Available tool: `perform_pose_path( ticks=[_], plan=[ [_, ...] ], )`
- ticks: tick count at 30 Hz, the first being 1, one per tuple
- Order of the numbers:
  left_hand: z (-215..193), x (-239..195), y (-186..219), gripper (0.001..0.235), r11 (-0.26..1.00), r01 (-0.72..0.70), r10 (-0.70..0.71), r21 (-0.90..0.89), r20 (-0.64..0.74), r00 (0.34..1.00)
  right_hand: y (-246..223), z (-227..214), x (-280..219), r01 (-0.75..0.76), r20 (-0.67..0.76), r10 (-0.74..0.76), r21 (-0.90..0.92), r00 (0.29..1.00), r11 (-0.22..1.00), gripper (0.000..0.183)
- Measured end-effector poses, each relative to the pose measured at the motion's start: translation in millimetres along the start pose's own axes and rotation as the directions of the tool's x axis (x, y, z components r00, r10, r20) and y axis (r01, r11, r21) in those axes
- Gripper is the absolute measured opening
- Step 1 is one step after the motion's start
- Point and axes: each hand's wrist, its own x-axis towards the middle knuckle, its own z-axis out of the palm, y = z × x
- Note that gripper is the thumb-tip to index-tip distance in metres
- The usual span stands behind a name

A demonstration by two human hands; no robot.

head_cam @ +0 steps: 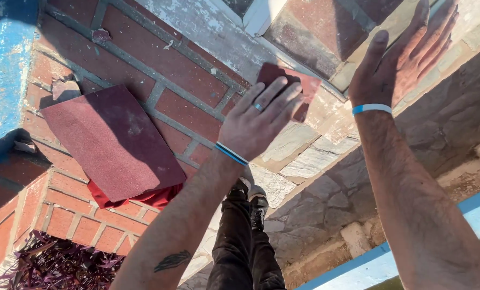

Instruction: Sanding a wooden window frame using sandpaper to smooth the surface or remove old paint.

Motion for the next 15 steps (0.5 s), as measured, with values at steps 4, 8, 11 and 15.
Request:
perform_pose_path(
  ticks=[4, 8, 11, 15],
  plan=[
    [-25, 9, -66, 0.043, 0.913, 0.282, -0.229, 0.295, -0.201, 0.952, -3, -2, 0, -0.099, 0.031, 0.103, -0.119, 0.994, 0.988, 0.071],
    [33, 10, 33, 0.052, 0.997, -0.006, 0.01, 0.073, -0.056, 0.998, 0, 0, 0, -0.088, 0.014, 0.091, -0.14, 0.996, 0.986, 0.07],
    [18, -1, 7, 0.044, 0.985, -0.164, 0.166, 0.046, -0.034, 0.986, 13, 17, 1, 0.045, -0.01, -0.044, 0.2, 0.999, 0.979, 0.071],
    [-45, 19, -83, 0.042, 0.922, 0.272, -0.212, 0.277, -0.226, 0.951, 34, 28, -4, -0.028, -0.012, 0.033, 0.26, 0.999, 0.965, 0.072]
  ],
)
